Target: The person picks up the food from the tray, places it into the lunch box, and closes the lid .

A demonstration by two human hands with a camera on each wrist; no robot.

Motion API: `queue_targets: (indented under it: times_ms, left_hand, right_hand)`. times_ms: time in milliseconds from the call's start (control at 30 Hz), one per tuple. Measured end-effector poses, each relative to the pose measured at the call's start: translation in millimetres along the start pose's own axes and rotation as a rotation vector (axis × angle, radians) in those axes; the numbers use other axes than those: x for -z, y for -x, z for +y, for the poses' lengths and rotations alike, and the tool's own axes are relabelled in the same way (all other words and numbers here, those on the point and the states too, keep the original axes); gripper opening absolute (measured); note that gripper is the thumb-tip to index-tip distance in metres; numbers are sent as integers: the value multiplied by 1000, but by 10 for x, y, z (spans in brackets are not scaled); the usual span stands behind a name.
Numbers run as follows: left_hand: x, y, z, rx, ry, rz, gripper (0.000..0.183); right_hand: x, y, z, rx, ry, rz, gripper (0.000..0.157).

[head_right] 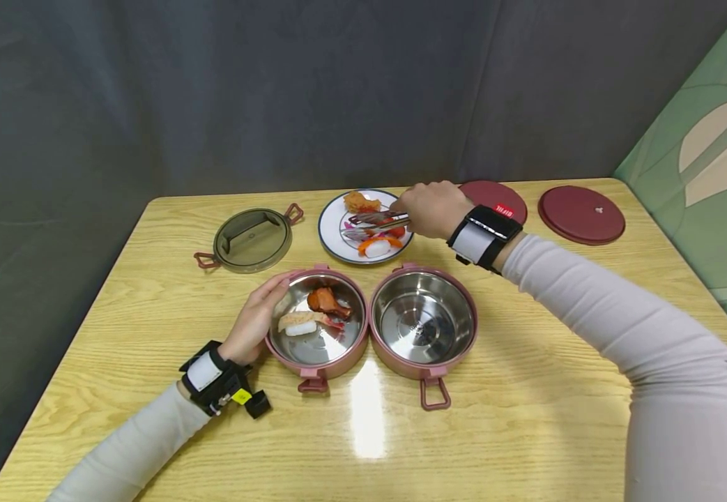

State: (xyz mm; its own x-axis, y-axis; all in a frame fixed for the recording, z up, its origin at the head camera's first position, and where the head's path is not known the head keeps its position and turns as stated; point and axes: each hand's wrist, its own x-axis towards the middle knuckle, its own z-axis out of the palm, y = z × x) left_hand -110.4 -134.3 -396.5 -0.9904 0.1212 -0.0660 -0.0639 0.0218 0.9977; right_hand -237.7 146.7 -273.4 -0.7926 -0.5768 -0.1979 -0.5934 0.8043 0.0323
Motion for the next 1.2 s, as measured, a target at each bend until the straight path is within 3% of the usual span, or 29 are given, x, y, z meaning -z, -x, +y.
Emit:
queue_targets:
  times_ms: [567, 1200]
  left_hand:
    - [5, -10, 19, 26, 12, -2, 39]
    - [6, -5, 23, -4, 0, 1, 40]
  right_hand:
    - [-71, 15, 17, -10, 22, 55, 45]
    - [-91, 23, 30, 9, 43, 86, 46]
